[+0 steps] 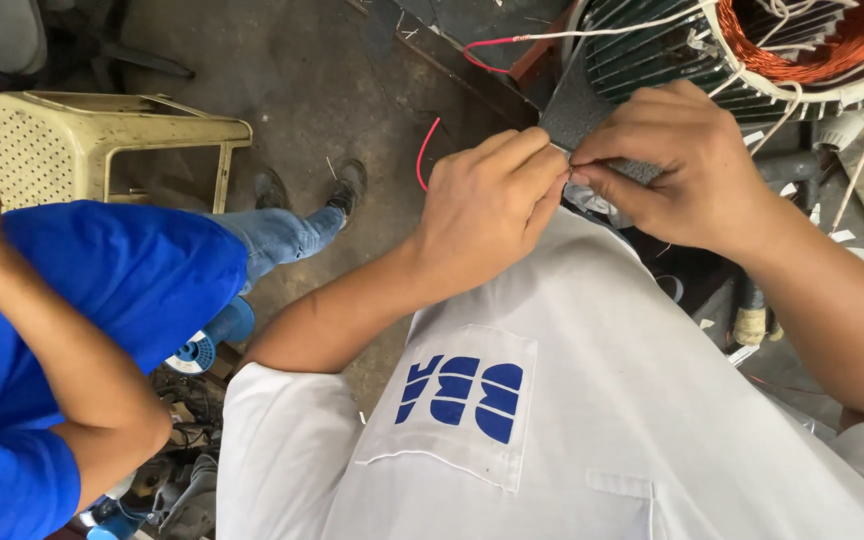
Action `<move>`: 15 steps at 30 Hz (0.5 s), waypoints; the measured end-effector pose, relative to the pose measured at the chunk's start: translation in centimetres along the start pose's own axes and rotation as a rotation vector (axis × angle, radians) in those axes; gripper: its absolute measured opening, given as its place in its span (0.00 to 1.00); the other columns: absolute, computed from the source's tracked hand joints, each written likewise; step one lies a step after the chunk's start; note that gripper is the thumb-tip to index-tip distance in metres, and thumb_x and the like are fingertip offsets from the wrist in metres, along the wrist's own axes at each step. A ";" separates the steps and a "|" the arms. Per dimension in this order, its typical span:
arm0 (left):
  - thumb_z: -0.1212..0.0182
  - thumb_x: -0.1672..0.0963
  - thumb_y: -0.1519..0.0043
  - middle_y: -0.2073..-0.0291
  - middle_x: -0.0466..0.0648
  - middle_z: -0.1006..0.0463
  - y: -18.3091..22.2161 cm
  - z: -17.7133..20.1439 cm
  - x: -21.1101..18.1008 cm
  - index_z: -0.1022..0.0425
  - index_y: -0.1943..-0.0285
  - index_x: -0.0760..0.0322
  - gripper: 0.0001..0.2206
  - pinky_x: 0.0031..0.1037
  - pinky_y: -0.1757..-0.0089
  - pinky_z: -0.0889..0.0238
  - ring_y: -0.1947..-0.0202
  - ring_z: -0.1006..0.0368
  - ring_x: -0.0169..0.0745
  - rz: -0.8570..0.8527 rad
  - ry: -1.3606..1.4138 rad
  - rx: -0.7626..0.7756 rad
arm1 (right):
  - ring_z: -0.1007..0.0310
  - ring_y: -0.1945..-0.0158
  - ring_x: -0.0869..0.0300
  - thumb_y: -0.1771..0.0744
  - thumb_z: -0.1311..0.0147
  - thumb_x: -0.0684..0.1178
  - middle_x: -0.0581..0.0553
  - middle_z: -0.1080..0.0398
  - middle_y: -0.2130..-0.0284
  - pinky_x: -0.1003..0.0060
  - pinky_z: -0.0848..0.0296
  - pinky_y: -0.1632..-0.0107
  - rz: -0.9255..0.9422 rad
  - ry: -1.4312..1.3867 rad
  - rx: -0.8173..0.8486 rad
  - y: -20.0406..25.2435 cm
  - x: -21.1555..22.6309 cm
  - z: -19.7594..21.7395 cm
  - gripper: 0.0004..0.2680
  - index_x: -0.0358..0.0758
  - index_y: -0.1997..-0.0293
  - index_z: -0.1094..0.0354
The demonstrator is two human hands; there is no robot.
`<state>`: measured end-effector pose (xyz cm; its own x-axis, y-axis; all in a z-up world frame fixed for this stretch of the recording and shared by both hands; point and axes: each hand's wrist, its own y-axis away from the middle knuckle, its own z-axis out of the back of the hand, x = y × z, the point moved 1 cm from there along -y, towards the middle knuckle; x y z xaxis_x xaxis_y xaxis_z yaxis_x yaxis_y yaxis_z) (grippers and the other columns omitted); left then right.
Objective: Stripping wire insulation and connecting electrical leads to a motor stator on a workbench.
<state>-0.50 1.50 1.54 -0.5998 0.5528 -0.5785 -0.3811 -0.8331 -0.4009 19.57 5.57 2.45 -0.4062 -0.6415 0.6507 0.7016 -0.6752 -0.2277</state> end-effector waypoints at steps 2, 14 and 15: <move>0.47 0.59 0.35 0.70 0.45 0.34 0.0 0.2 0.1 0.35 0.68 0.63 0.08 0.37 0.76 0.44 0.70 0.34 0.45 -0.010 -0.012 0.030 | 0.31 0.65 0.56 0.31 0.37 0.42 0.49 0.28 0.70 0.59 0.43 0.53 -0.031 -0.006 0.008 0.1 -0.1 -0.1 0.03 0.40 0.62 0.26; 0.45 0.57 0.40 0.77 0.40 0.32 -1.3 1.3 1.4 0.31 0.71 0.59 0.06 0.33 0.74 0.46 0.78 0.37 0.38 0.222 0.396 0.270 | 0.34 0.62 0.49 0.29 0.44 0.45 0.45 0.24 0.61 0.50 0.39 0.45 0.200 0.208 -0.085 0.6 0.9 0.7 0.04 0.38 0.58 0.26; 0.46 0.58 0.39 0.73 0.42 0.29 -1.4 0.9 1.7 0.29 0.65 0.59 0.03 0.33 0.70 0.43 0.75 0.33 0.41 0.189 0.396 0.251 | 0.31 0.55 0.43 0.29 0.44 0.46 0.36 0.26 0.56 0.46 0.38 0.40 0.186 0.218 -0.098 1.0 1.9 1.6 0.07 0.30 0.51 0.29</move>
<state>-1.62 3.63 1.76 -0.3803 0.3163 -0.8691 -0.4785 -0.8714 -0.1078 20.50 4.28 4.61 -0.3994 -0.8133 0.4231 0.7200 -0.5640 -0.4043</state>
